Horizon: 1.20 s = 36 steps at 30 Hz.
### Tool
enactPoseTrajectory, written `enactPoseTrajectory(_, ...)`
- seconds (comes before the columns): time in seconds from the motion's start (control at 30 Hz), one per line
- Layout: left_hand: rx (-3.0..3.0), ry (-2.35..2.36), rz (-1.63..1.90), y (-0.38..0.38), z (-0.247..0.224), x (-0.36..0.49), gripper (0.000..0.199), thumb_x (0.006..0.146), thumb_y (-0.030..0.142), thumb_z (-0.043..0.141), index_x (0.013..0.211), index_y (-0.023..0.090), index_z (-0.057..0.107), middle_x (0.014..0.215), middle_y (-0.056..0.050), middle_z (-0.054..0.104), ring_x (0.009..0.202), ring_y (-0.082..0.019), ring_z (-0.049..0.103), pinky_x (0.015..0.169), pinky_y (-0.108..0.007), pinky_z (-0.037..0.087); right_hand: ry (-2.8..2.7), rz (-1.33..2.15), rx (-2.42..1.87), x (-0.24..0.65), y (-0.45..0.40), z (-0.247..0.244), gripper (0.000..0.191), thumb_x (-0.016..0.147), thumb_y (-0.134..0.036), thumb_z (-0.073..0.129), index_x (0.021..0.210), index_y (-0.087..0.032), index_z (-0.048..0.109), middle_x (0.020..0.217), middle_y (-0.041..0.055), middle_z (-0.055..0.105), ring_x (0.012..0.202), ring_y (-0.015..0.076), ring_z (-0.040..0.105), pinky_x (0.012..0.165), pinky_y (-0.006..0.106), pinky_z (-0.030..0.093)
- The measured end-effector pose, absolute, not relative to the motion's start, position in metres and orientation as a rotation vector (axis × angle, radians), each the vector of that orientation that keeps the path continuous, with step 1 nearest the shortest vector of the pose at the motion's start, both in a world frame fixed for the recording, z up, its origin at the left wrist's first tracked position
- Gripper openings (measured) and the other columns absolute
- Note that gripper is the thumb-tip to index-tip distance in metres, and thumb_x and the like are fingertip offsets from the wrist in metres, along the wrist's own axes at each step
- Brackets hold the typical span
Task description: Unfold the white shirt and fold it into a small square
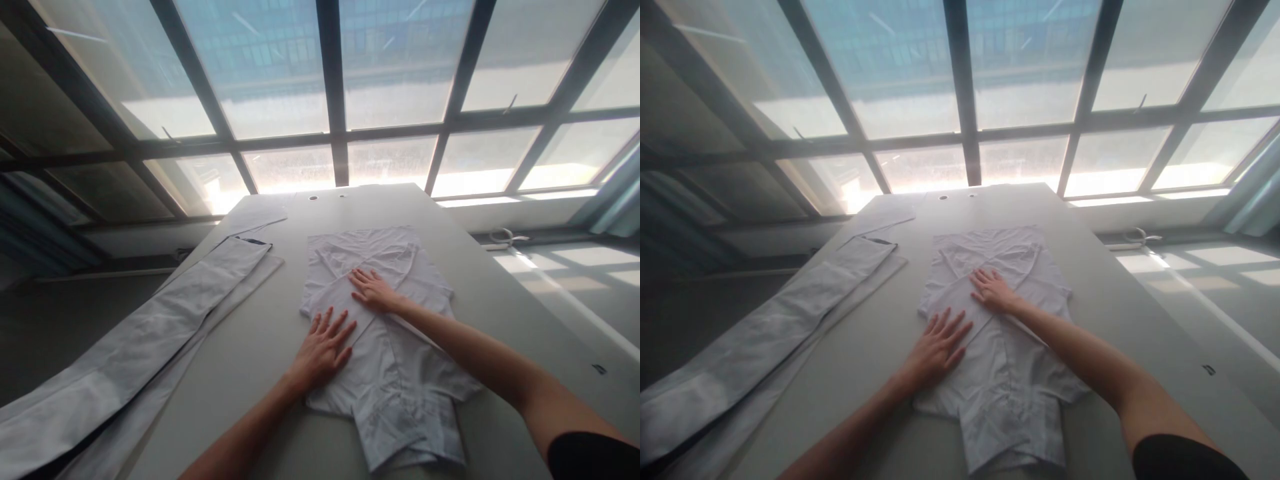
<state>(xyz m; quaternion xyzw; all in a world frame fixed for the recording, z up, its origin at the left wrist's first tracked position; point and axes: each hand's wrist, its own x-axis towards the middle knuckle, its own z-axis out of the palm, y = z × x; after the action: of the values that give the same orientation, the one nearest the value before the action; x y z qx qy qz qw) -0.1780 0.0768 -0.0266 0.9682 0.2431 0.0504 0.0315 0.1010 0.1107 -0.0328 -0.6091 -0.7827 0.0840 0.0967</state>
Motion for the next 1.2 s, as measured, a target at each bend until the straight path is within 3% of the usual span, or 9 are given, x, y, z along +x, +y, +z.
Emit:
enactPoseTrajectory(0.17,2.975,0.747,0.173,0.078,-0.030,-0.181,0.059,0.107,0.056,0.041,0.162,0.039,0.035,0.171,0.001,0.028,0.159,-0.036,0.021,0.126,-0.060,0.024,-2.033,0.189,-2.242,0.195,0.139,-0.035,0.065,0.108,-0.043,0.029,0.165,-0.013,0.031,0.172,0.0137,0.020,0.160,0.0268,0.015,0.128,0.051,0.012)
enactPoseTrajectory(0.3,2.950,0.750,0.129,0.077,-0.027,-0.184,0.059,0.106,0.057,0.040,0.162,0.040,0.034,0.172,0.001,0.028,0.159,-0.037,0.020,0.125,-0.062,0.025,-1.947,0.126,-2.311,0.226,0.149,-0.042,0.064,0.107,-0.040,0.029,0.164,-0.013,0.032,0.172,0.0139,0.021,0.160,0.0268,0.018,0.128,0.052,0.011)
enactPoseTrajectory(0.43,2.890,0.802,0.086,0.079,-0.015,-0.165,0.058,0.105,0.054,0.045,0.160,0.035,0.042,0.168,-0.003,0.036,0.157,-0.037,0.028,0.122,-0.059,0.032,-1.942,0.103,-2.303,0.226,0.151,-0.053,0.064,0.107,-0.041,0.029,0.164,-0.014,0.032,0.172,0.0138,0.022,0.159,0.0260,0.019,0.128,0.051,0.010)
enactPoseTrajectory(0.57,2.877,0.846,0.234,0.094,-0.008,-0.118,0.057,0.109,0.044,0.037,0.162,0.024,0.037,0.167,-0.007,0.038,0.156,-0.027,0.031,0.126,-0.048,0.031,-1.949,0.085,-2.306,0.226,0.153,-0.056,0.064,0.107,-0.041,0.028,0.164,-0.014,0.032,0.172,0.0139,0.023,0.159,0.0261,0.019,0.128,0.051,0.010)
enactPoseTrajectory(0.7,2.878,0.992,0.217,0.124,-0.020,-0.098,0.062,0.109,0.046,0.034,0.163,0.017,0.034,0.168,-0.012,0.035,0.158,-0.029,0.027,0.126,-0.051,0.029,-1.940,0.077,-2.301,0.225,0.152,-0.054,0.063,0.106,-0.040,0.029,0.163,-0.014,0.034,0.171,0.0142,0.025,0.159,0.0262,0.021,0.128,0.050,0.011)
enactPoseTrajectory(0.9,2.869,1.164,0.207,0.146,-0.040,-0.137,0.065,0.108,0.050,0.033,0.162,0.013,0.035,0.169,-0.016,0.031,0.158,-0.030,0.027,0.127,-0.051,0.026,-1.925,0.081,-2.270,0.221,0.146,-0.045,0.063,0.106,-0.040,0.032,0.162,-0.012,0.037,0.171,0.0145,0.027,0.158,0.0271,0.024,0.129,0.049,0.011)
enactPoseTrajectory(1.07,2.895,1.198,0.233,0.143,-0.041,-0.144,0.064,0.108,0.049,0.033,0.161,0.013,0.038,0.168,-0.016,0.034,0.157,-0.029,0.029,0.127,-0.049,0.026,-1.750,-0.027,-2.272,0.205,0.137,-0.031,0.058,0.101,-0.030,0.039,0.153,-0.007,0.050,0.165,0.0197,0.038,0.154,0.0294,0.031,0.128,0.048,0.016)
enactPoseTrajectory(1.2,2.919,1.199,0.273,0.146,-0.044,-0.141,0.062,0.108,0.047,0.035,0.160,0.016,0.039,0.167,-0.016,0.036,0.156,-0.029,0.032,0.126,-0.050,0.028,-1.584,-0.113,-2.300,0.151,0.117,-0.032,0.063,0.101,-0.028,0.036,0.159,-0.003,0.038,0.168,0.0238,0.030,0.158,0.0333,0.020,0.126,0.058,0.015)
